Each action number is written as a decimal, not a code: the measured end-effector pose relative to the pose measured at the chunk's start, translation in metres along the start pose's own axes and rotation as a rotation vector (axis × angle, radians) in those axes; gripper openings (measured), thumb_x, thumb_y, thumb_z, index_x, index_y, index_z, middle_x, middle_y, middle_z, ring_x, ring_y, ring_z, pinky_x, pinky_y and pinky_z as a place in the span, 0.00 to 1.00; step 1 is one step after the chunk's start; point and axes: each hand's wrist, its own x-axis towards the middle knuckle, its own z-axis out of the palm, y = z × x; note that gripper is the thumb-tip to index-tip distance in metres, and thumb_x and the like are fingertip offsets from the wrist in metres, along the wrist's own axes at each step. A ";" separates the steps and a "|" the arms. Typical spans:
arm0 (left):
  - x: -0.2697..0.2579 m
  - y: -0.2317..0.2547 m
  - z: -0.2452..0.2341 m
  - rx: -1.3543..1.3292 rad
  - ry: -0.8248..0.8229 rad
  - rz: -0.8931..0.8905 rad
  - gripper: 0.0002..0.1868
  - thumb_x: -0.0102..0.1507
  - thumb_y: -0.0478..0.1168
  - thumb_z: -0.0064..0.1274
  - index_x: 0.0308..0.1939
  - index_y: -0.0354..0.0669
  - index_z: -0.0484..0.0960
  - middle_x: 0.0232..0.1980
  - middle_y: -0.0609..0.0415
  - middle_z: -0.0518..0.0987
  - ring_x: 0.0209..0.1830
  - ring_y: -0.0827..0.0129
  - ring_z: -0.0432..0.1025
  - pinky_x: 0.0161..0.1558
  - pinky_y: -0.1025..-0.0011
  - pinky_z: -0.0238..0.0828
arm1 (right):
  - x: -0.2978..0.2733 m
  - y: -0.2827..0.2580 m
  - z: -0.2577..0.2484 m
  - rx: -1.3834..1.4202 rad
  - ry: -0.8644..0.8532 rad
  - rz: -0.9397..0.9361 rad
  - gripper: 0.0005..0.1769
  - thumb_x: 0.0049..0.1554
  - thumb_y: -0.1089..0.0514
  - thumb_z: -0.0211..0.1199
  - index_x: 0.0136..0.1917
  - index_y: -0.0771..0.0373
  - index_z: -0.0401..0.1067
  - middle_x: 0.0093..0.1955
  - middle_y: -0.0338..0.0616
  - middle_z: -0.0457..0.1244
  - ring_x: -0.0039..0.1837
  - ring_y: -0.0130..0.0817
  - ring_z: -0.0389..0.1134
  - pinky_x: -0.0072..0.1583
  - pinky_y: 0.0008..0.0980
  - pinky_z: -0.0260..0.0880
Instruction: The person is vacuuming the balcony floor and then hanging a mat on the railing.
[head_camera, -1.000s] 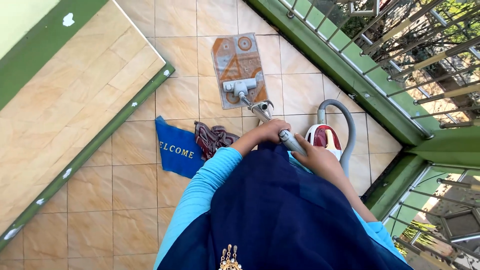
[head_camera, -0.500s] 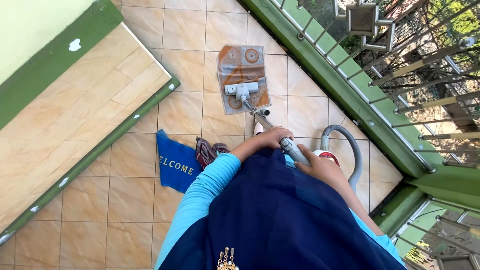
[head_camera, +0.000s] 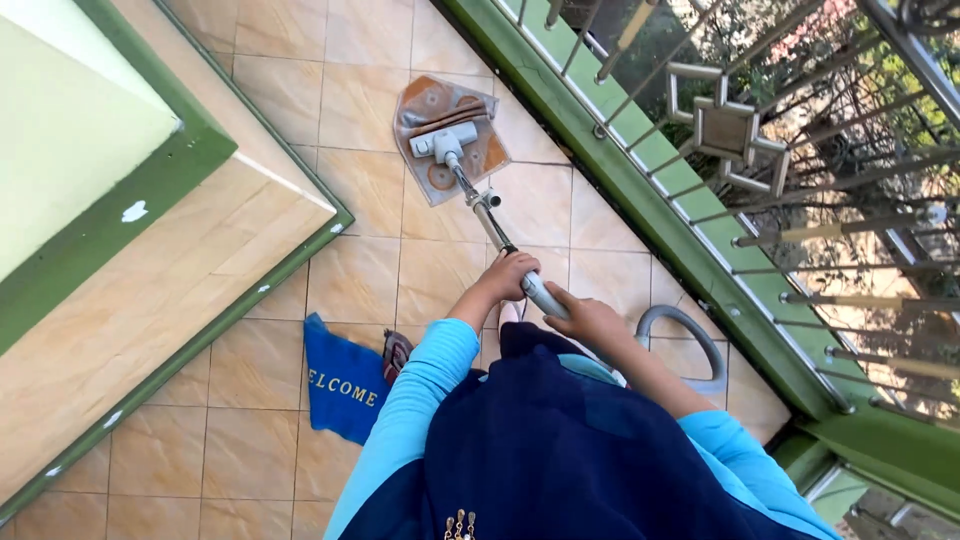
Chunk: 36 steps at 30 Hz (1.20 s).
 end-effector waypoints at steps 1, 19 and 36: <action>0.001 -0.014 -0.005 0.006 0.007 -0.009 0.22 0.46 0.34 0.60 0.44 0.53 0.79 0.51 0.57 0.78 0.61 0.57 0.69 0.64 0.48 0.55 | 0.015 -0.009 -0.001 -0.001 -0.002 -0.013 0.42 0.53 0.34 0.63 0.78 0.37 0.57 0.41 0.58 0.70 0.45 0.57 0.73 0.48 0.52 0.72; -0.128 0.064 -0.021 -0.055 -0.366 0.156 0.24 0.46 0.37 0.64 0.46 0.55 0.79 0.50 0.60 0.79 0.61 0.56 0.68 0.58 0.52 0.61 | -0.155 -0.139 0.026 -0.024 -0.099 0.365 0.42 0.54 0.30 0.58 0.79 0.30 0.52 0.46 0.58 0.71 0.51 0.57 0.74 0.54 0.52 0.72; -0.154 0.094 -0.029 -0.063 -0.431 0.355 0.24 0.45 0.35 0.61 0.47 0.51 0.80 0.45 0.52 0.81 0.52 0.51 0.73 0.50 0.56 0.70 | -0.202 -0.154 0.059 0.086 -0.033 0.457 0.41 0.55 0.30 0.55 0.80 0.28 0.53 0.44 0.61 0.71 0.52 0.57 0.74 0.57 0.48 0.72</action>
